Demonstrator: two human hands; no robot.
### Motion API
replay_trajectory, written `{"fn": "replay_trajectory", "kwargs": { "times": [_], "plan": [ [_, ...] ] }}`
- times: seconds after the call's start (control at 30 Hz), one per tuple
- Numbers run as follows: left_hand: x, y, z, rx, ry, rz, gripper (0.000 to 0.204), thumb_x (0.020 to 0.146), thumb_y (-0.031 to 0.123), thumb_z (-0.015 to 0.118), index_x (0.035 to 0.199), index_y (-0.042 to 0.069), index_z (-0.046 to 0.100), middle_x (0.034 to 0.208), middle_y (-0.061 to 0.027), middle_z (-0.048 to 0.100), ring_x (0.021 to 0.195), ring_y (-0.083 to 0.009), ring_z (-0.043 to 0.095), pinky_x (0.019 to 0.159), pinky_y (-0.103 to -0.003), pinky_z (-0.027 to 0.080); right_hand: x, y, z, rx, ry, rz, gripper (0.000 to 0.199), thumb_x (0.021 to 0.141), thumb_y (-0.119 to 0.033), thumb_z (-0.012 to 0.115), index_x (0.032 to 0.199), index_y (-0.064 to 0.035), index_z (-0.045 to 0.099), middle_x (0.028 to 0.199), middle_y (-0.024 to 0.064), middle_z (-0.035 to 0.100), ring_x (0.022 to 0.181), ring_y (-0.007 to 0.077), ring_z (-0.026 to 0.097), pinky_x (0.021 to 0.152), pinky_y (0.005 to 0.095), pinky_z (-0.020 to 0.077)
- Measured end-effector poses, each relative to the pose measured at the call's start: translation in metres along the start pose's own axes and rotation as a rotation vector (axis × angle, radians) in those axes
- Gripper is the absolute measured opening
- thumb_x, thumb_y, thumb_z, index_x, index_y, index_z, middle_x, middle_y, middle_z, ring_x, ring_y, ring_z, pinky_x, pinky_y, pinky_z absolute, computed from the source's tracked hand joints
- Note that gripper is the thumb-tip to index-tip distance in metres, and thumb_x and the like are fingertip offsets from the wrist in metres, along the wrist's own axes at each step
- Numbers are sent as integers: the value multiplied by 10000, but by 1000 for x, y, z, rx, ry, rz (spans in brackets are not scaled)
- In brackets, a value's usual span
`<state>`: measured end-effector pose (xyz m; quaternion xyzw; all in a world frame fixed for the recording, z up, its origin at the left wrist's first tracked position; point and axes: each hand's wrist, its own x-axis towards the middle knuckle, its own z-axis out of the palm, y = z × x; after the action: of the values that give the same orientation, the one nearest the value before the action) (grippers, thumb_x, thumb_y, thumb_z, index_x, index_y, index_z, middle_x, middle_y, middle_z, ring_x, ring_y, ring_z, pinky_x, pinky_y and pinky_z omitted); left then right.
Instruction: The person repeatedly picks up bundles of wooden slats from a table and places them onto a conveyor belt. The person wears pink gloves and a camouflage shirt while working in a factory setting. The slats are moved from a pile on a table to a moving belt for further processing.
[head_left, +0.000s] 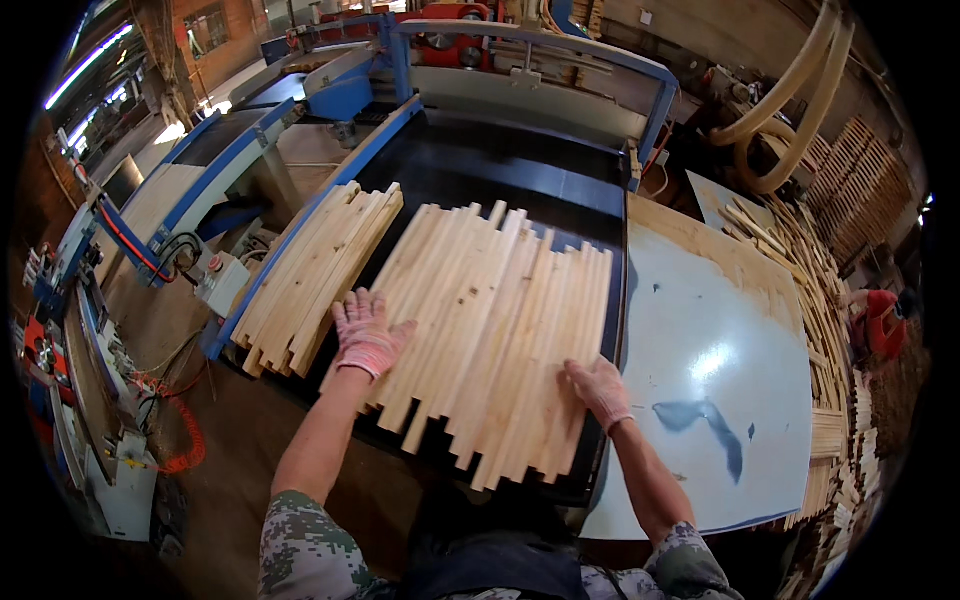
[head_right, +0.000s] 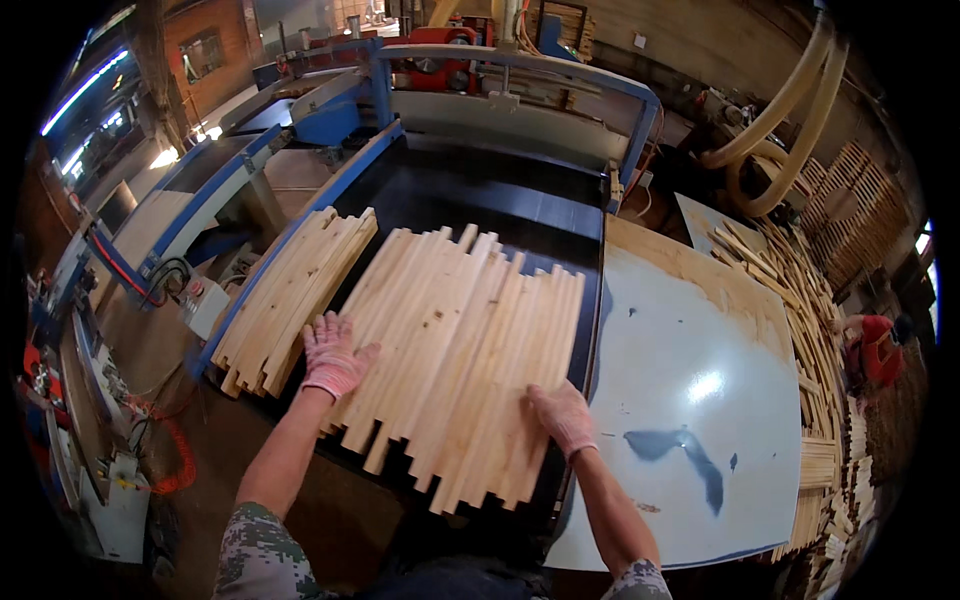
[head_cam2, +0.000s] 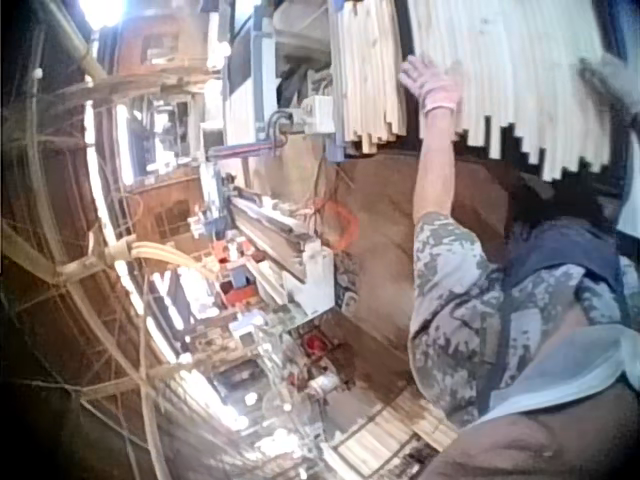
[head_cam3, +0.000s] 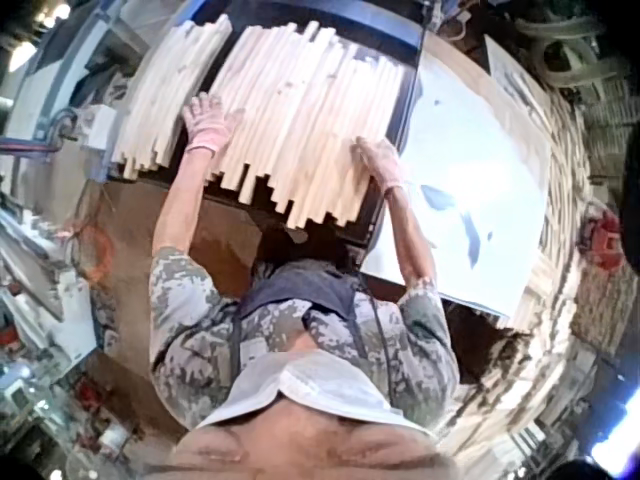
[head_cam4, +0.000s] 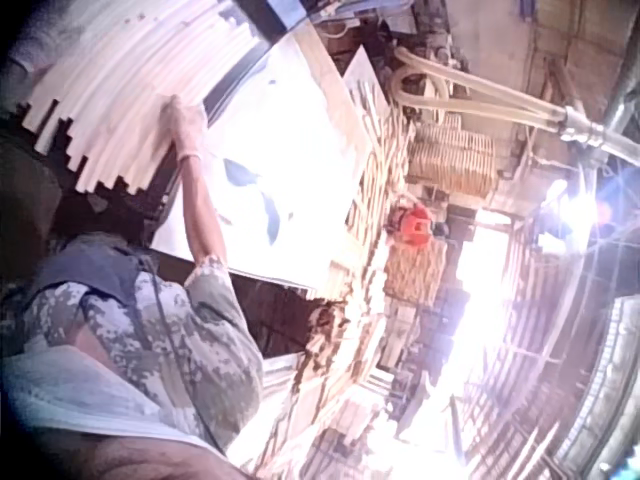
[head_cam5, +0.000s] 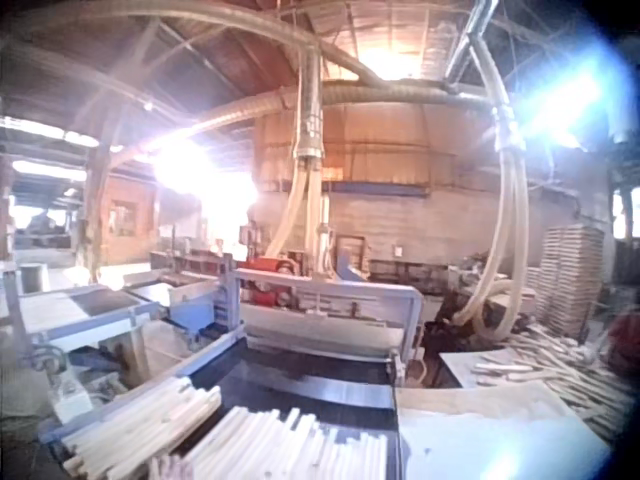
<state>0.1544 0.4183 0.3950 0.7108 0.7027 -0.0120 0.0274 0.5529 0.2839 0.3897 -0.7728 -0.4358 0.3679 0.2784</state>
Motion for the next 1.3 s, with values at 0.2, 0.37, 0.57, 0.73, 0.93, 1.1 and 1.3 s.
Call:
{"fn": "replay_trajectory", "kwargs": {
  "times": [0.2, 0.37, 0.57, 0.73, 0.93, 1.1, 1.3],
  "plan": [
    [28, -65, 12, 4, 86, -71, 980, 981, 712, 495, 1686, 52, 327, 1756, -220, 290, 1636, -399, 222, 1335, -566, 60, 8, -73, 62, -156, 55, 115, 701, 905, -534, 724, 1376, -21, 649, 1304, 237, 739, 1234, 414, 700, 1066, 470, 539],
    [31, -65, 28, 14, 229, -40, 893, 979, 649, 577, 1607, 30, 438, 1712, -210, 376, 1587, -401, 317, 1318, -567, 169, 3, -61, 65, -102, 133, 53, 710, 916, -540, 720, 1377, -9, 620, 1339, 240, 710, 1271, 416, 672, 1094, 475, 523],
    [51, -89, 63, 36, 303, 148, 688, 1006, 498, 670, 1431, -42, 643, 1514, -243, 614, 1467, -394, 509, 1272, -482, 351, -37, -31, 55, -213, 164, -205, 729, 904, -484, 774, 1345, 45, 534, 1199, 299, 702, 1127, 476, 695, 1023, 504, 569],
    [31, -32, 104, -1094, 207, 473, 624, 1105, 376, 524, 1581, -24, 464, 1650, -199, 481, 1548, -354, 411, 1312, -456, 299, -143, 61, 41, 375, -470, -386, 615, 988, -281, 694, 1535, -65, 514, 1292, 155, 694, 1245, 224, 629, 1046, 361, 523],
    [-177, 204, 54, -1542, -709, 936, 567, 1121, 391, 551, 1469, -55, 593, 1430, -213, 664, 1325, -329, 647, 1144, -504, 515, -328, 222, 2, 711, -511, -136, 452, 1067, -339, 632, 1393, -27, 657, 957, 18, 632, 843, 104, 568, 745, 290, 502],
    [-399, 358, 51, -1110, -1420, 965, 504, 1031, 274, 648, 1354, -113, 668, 1232, -226, 761, 1146, -327, 740, 1066, -430, 558, -464, 432, 14, 339, 176, 376, 559, 1009, -498, 583, 1327, -52, 693, 1231, 228, 734, 1172, 396, 685, 1032, 463, 513],
    [-499, 446, 193, -562, -1589, 973, 543, 1022, 326, 723, 1419, -40, 663, 1276, -168, 755, 1135, -240, 703, 1031, -353, 538, -608, 550, 61, 818, 477, 976, 592, 992, -523, 623, 1224, 12, 727, 1096, 198, 769, 1012, 379, 717, 950, 452, 543]
  ]
}}
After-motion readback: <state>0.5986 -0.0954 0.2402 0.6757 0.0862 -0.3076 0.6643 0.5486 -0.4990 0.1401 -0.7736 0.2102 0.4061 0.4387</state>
